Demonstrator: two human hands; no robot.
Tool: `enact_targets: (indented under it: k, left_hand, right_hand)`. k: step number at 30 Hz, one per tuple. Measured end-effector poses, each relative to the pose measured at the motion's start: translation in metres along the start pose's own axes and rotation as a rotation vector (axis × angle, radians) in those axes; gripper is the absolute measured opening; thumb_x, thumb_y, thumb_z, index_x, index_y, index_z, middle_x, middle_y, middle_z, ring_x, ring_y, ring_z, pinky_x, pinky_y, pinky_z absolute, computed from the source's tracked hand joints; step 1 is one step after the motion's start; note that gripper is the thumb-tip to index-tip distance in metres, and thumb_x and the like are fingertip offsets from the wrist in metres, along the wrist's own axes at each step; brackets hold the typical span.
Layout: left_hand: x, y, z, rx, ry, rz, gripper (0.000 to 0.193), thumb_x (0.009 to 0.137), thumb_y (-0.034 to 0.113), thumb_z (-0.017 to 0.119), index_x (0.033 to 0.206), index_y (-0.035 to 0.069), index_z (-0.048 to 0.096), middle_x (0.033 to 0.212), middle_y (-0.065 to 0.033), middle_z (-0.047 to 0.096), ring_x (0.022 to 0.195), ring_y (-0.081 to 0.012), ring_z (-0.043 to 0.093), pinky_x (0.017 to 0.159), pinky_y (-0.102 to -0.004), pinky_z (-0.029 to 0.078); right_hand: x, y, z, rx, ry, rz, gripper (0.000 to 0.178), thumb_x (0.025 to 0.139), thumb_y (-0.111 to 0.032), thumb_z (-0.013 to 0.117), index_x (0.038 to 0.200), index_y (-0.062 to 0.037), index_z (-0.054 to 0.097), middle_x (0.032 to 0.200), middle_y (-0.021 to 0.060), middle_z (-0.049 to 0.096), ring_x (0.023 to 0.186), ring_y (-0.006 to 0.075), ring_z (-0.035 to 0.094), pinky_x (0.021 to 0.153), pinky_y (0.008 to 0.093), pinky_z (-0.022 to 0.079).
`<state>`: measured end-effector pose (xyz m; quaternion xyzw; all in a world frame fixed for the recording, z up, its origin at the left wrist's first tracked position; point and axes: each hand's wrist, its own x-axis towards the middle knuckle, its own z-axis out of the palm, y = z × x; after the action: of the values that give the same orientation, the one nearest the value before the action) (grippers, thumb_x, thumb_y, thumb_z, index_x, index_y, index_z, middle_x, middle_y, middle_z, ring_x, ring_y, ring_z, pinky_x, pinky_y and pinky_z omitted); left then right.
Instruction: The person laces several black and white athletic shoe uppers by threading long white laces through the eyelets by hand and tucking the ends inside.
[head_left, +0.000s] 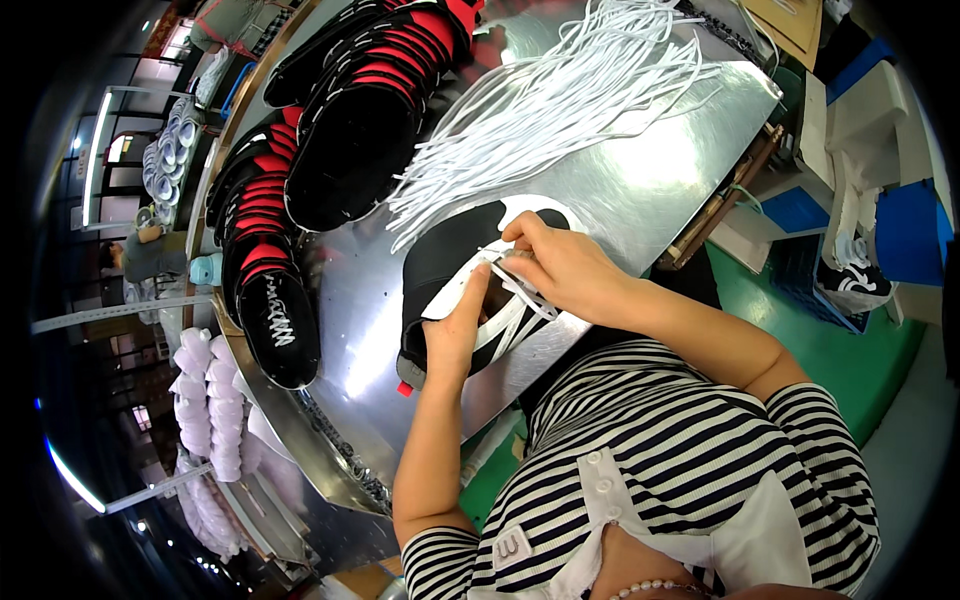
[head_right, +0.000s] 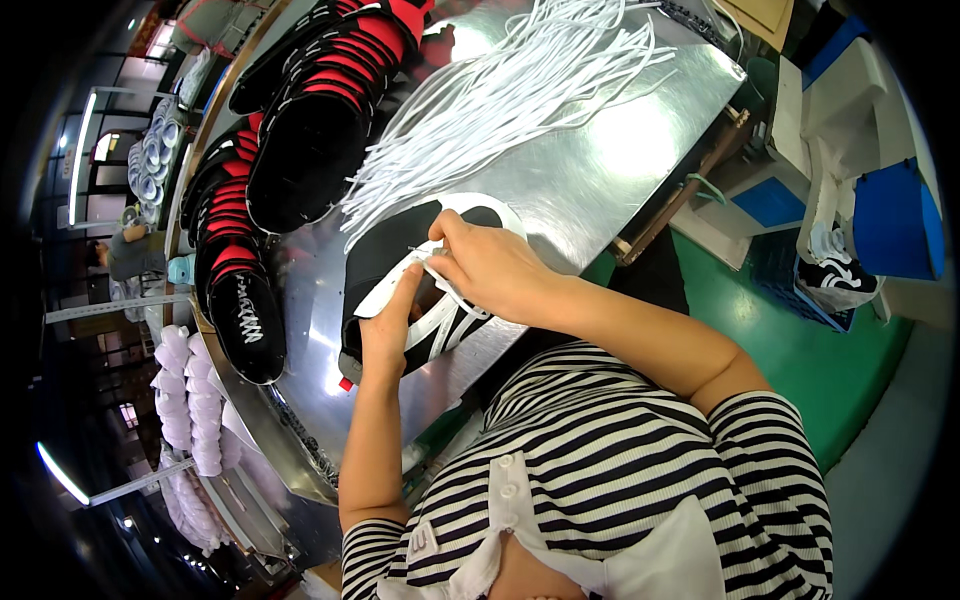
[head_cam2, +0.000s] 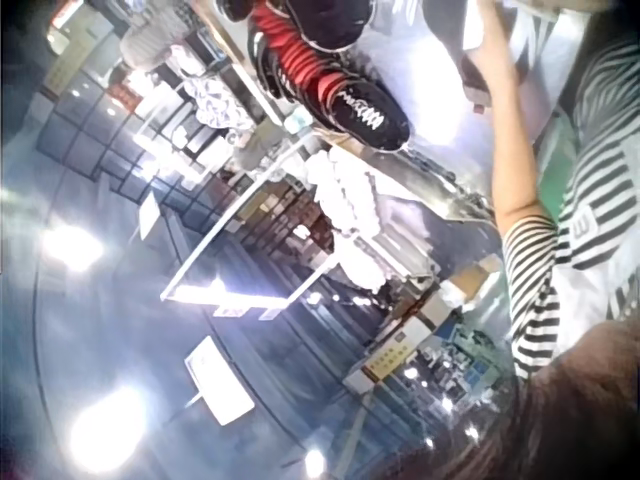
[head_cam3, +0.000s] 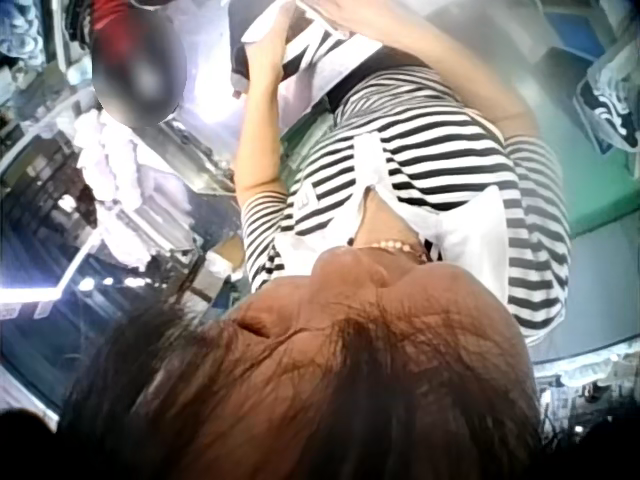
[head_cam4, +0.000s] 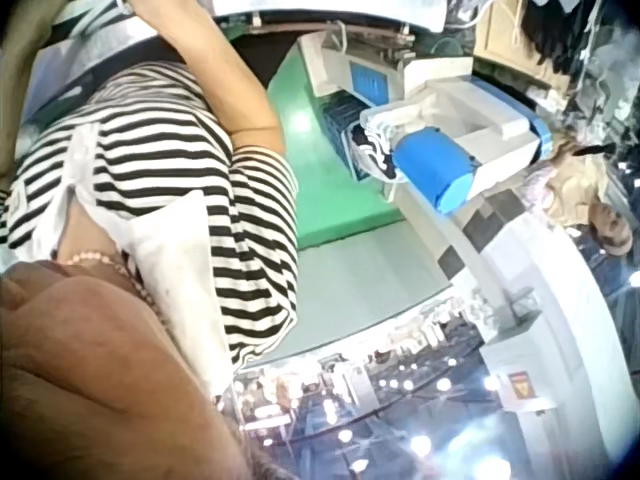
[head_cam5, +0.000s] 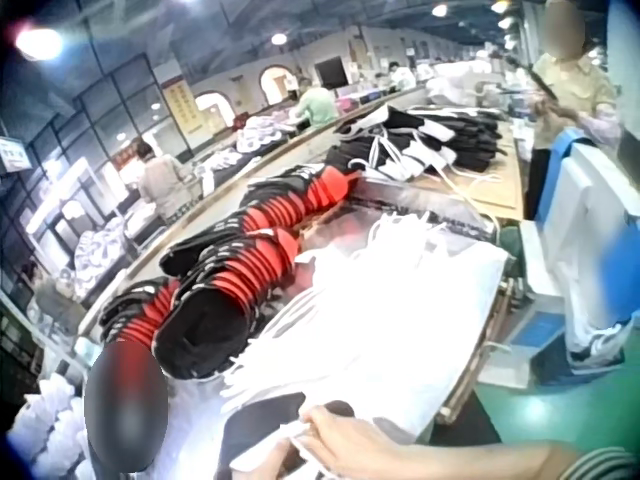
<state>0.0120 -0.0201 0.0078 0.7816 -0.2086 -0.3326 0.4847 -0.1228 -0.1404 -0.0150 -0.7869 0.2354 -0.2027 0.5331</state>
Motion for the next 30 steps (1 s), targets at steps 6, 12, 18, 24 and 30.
enact_targets:
  k: [6, 12, 18, 24, 30]
  left_hand:
    - [-0.002, 0.004, 0.006, 0.053, 0.033, 0.003, 0.016, 0.09, 0.021, 0.071, 0.089, 0.006, 0.067, 0.075, 0.0023, 0.062, 0.057, -0.0056, 0.049, 0.051, -0.0226, 0.039]
    - [-0.009, 0.0, 0.007, 0.007, -0.068, 0.086, 0.015, 0.093, 0.017, 0.067, 0.09, 0.003, 0.067, 0.078, -0.0011, 0.066, 0.057, -0.0064, 0.052, 0.052, -0.0232, 0.041]
    - [-0.024, -0.007, 0.018, 0.027, -0.147, 0.264, 0.011, 0.095, 0.01, 0.061, 0.097, -0.001, 0.064, 0.078, -0.0024, 0.065, 0.059, -0.0084, 0.057, 0.053, -0.0244, 0.045]
    - [-0.003, -0.006, -0.014, -0.166, -0.316, -0.159, 0.026, 0.093, 0.027, 0.061, 0.085, 0.003, 0.066, 0.069, 0.0, 0.057, 0.065, -0.0093, 0.052, 0.062, -0.0235, 0.04]
    - [-0.001, 0.0, -0.007, -0.182, -0.253, -0.158, 0.035, 0.087, 0.012, 0.072, 0.119, 0.001, 0.063, 0.111, -0.0046, 0.065, 0.099, -0.0135, 0.059, 0.089, -0.0285, 0.047]
  right_hand:
    - [0.004, 0.0, -0.011, -0.139, -0.021, -0.069, 0.017, 0.093, -0.021, 0.058, 0.097, -0.0037, 0.058, 0.075, 0.0137, 0.066, 0.074, 0.0339, 0.065, 0.066, 0.0431, 0.049]
    - [0.012, -0.006, -0.015, -0.374, -0.111, -0.117, 0.013, 0.089, -0.017, 0.063, 0.093, -0.0057, 0.06, 0.07, 0.0098, 0.067, 0.069, 0.032, 0.066, 0.06, 0.0401, 0.049]
    - [0.021, -0.019, -0.004, -0.513, -0.279, -0.082, 0.017, 0.079, -0.01, 0.066, 0.09, -0.0005, 0.058, 0.072, 0.0142, 0.067, 0.074, 0.0337, 0.069, 0.065, 0.0438, 0.052]
    - [0.03, -0.023, -0.033, -0.418, -0.249, -0.027, 0.013, 0.092, -0.016, 0.059, 0.097, -0.0036, 0.059, 0.074, 0.0125, 0.066, 0.069, 0.0293, 0.065, 0.061, 0.0368, 0.048]
    - [0.028, 0.018, 0.004, 0.03, 0.016, -0.062, 0.015, 0.097, -0.015, 0.055, 0.108, -0.0045, 0.056, 0.084, 0.01, 0.068, 0.073, 0.0186, 0.066, 0.067, 0.0325, 0.049]
